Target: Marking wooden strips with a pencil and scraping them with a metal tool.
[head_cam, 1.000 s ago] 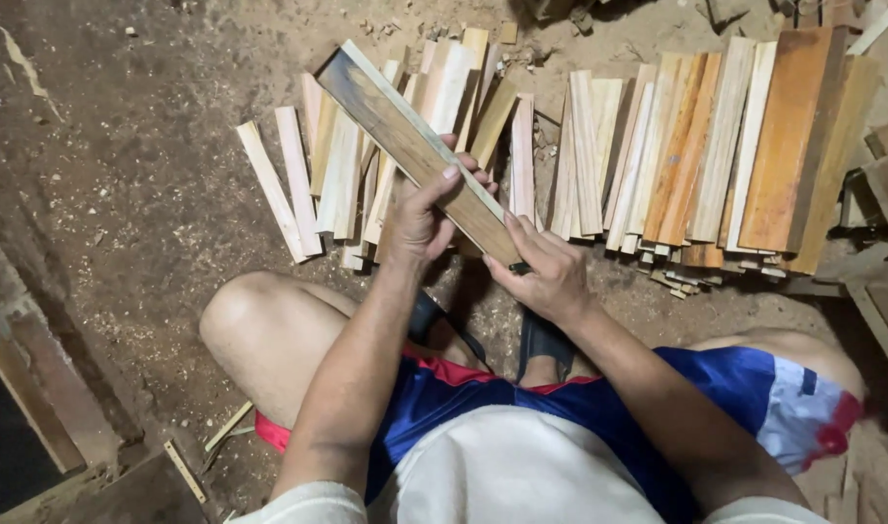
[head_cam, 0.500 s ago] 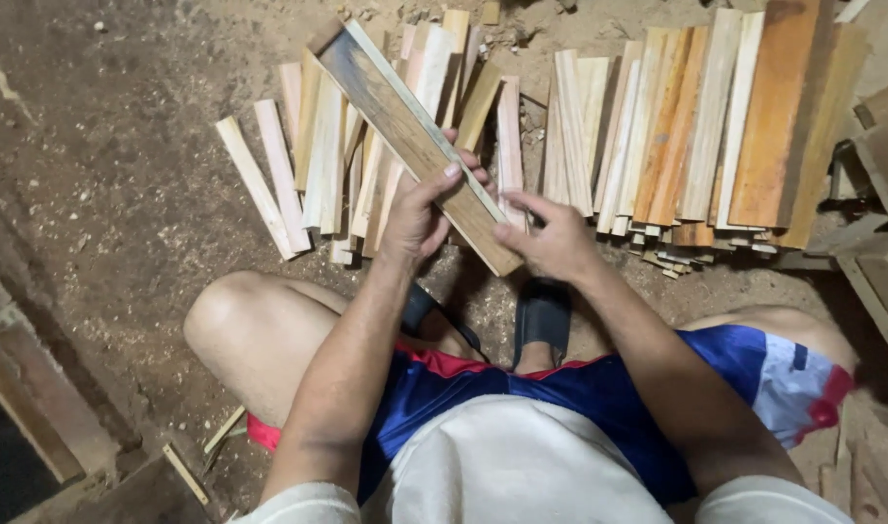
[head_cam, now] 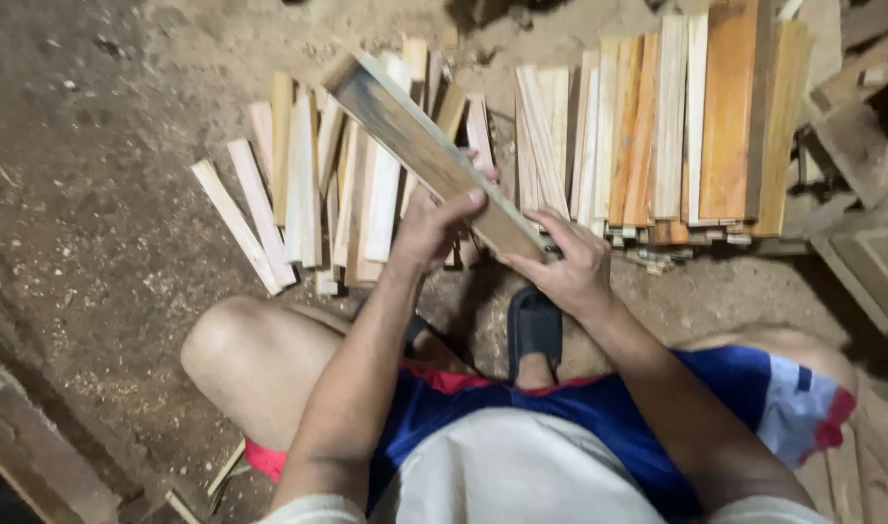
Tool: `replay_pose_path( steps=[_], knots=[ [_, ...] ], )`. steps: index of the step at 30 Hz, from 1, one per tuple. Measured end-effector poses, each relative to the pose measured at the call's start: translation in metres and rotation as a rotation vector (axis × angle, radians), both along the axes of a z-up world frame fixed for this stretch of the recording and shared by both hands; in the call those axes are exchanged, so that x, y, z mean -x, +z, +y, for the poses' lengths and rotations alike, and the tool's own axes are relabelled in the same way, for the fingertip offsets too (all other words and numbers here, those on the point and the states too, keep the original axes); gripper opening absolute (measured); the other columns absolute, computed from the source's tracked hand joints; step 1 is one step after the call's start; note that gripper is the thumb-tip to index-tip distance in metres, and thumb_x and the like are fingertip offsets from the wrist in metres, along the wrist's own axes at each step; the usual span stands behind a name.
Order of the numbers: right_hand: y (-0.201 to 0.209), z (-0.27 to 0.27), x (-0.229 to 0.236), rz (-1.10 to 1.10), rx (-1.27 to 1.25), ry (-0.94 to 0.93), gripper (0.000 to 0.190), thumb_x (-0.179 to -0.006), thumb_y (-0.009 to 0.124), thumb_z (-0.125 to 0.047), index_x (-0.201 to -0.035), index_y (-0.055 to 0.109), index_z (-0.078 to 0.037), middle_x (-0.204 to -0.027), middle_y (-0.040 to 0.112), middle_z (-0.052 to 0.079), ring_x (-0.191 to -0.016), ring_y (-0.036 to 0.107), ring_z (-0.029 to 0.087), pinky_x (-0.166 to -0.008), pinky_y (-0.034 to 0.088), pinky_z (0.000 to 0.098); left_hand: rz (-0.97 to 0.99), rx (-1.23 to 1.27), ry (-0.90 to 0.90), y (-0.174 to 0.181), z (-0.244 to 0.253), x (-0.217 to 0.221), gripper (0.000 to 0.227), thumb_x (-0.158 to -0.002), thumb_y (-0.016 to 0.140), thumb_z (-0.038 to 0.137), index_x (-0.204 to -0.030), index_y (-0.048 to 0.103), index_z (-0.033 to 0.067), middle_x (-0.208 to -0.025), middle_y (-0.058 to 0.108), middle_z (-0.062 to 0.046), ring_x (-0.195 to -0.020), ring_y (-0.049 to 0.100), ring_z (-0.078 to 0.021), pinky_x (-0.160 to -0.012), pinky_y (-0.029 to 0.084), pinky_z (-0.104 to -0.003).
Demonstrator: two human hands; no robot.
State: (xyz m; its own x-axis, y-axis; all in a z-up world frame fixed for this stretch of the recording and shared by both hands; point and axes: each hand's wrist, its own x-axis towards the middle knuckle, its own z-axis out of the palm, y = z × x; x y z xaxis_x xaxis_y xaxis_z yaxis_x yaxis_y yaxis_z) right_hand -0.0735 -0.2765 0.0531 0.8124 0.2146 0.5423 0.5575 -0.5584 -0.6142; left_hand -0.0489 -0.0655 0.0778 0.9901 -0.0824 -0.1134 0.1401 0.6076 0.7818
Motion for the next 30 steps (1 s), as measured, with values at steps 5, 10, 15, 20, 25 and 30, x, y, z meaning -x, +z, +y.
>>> replay_pose_path(
  steps=[5,10,15,20,25,30],
  knots=[
    [-0.018,-0.002,-0.004,-0.101,0.050,-0.016,0.052,-0.075,0.096,-0.027,-0.118,0.076,-0.006,-0.105,0.077,0.018,-0.080,0.074,0.032,-0.071,0.059,0.0393,-0.006,0.221,0.022,-0.017,0.001,-0.012,0.061,-0.084,0.082,0.005,-0.137,0.053,0.0044,-0.121,0.071,-0.024,-0.107,0.072,-0.0423,-0.089,0.061,-0.054],
    [-0.041,-0.003,-0.007,-0.172,0.014,-0.013,0.042,-0.076,0.095,-0.022,-0.109,0.079,-0.004,-0.097,0.078,0.016,-0.070,0.071,0.032,-0.064,0.057,0.0378,-0.026,0.285,0.033,-0.014,0.003,-0.008,0.057,-0.085,0.079,-0.002,-0.136,0.053,0.0030,-0.122,0.069,-0.026,-0.113,0.068,-0.0470,-0.095,0.058,-0.059],
    [-0.030,0.004,-0.007,-0.193,-0.007,-0.019,0.041,-0.074,0.096,-0.021,-0.108,0.080,-0.004,-0.093,0.078,0.014,-0.068,0.070,0.030,-0.061,0.056,0.0371,-0.042,0.305,0.049,-0.017,0.006,-0.005,0.057,-0.085,0.078,-0.003,-0.136,0.052,0.0034,-0.122,0.069,-0.026,-0.115,0.067,-0.0479,-0.097,0.056,-0.061],
    [-0.028,0.004,-0.005,-0.172,-0.015,-0.012,0.040,-0.074,0.095,-0.020,-0.107,0.080,-0.003,-0.093,0.079,0.015,-0.068,0.071,0.031,-0.061,0.056,0.0386,-0.036,0.299,0.053,-0.017,0.008,-0.004,0.056,-0.085,0.078,-0.003,-0.135,0.052,0.0039,-0.121,0.069,-0.025,-0.115,0.067,-0.0468,-0.097,0.055,-0.062],
    [-0.026,0.005,-0.006,-0.157,-0.024,-0.003,0.039,-0.075,0.095,-0.019,-0.106,0.079,-0.002,-0.093,0.078,0.016,-0.067,0.070,0.032,-0.061,0.056,0.0389,-0.041,0.307,0.062,-0.018,0.009,-0.005,0.055,-0.085,0.079,-0.002,-0.133,0.053,0.0040,-0.120,0.070,-0.025,-0.114,0.067,-0.0465,-0.097,0.055,-0.062],
    [-0.020,0.008,-0.006,-0.141,-0.035,0.027,0.039,-0.075,0.095,-0.018,-0.107,0.079,-0.002,-0.093,0.078,0.017,-0.067,0.070,0.033,-0.061,0.056,0.0405,-0.041,0.328,0.085,-0.023,0.013,-0.004,0.055,-0.084,0.079,-0.003,-0.133,0.053,0.0030,-0.118,0.070,-0.027,-0.112,0.068,-0.0481,-0.096,0.056,-0.063]
  ],
)
